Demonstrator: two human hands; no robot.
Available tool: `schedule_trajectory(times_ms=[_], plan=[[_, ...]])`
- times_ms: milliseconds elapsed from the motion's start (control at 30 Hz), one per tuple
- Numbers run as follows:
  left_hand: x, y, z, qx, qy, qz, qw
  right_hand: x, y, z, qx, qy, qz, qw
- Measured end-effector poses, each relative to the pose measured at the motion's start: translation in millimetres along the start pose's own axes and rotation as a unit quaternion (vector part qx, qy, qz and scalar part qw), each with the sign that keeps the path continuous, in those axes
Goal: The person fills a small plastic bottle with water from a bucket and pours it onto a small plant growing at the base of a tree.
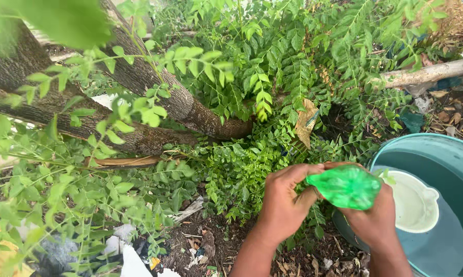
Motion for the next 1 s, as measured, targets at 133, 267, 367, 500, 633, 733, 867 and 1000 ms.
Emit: schedule_trajectory(times_ms=[133, 267, 367, 500, 633, 733, 867, 1000], plan=[[2.7, 2.7, 4.0, -0.001, -0.009, 0.012, 1.000, -1.2, 1.0, -6.3, -0.046, 0.077, -0.067, 0.994], [7.7, 5.2, -12.7, -0.037, -0.064, -0.021, 0.997, 19.7, 0.7, -8.0, -0.069, 0.088, 0.064, 0.992], [6.9, 9.2, -14.0, -0.051, -0.087, -0.055, 0.993, 26.7, -1.8, -9.2, -0.088, 0.077, 0.089, 0.989], [1.5, 9.3, -10.4, -0.051, -0.084, -0.072, 0.993, 27.1, -1.5, -13.1, -0.104, 0.064, 0.097, 0.988], [-7.8, 5.5, -7.5, -0.045, -0.087, -0.080, 0.992, 26.2, -1.0, -13.9, -0.113, 0.083, 0.097, 0.985], [-25.4, 0.6, -3.5, -0.053, -0.083, -0.091, 0.991, 26.9, -4.5, -18.2, -0.136, 0.127, 0.102, 0.977], [-35.7, 2.2, -18.1, -0.121, 0.001, -0.089, 0.989, 20.5, -9.2, -19.2, -0.173, 0.175, 0.100, 0.964], [-6.5, 2.7, -28.2, -0.142, 0.108, -0.054, 0.983, 2.6, -14.7, -26.4, -0.125, 0.146, 0.090, 0.977]])
Point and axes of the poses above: each hand's wrist, its own y-axis away from the middle knuckle, its own z-axis out of the back of the hand, x = y × z, the point moved 1 cm from there along -y, towards the middle knuckle, and after that the axes turned 13 degrees about x, right-handed, at the moved point
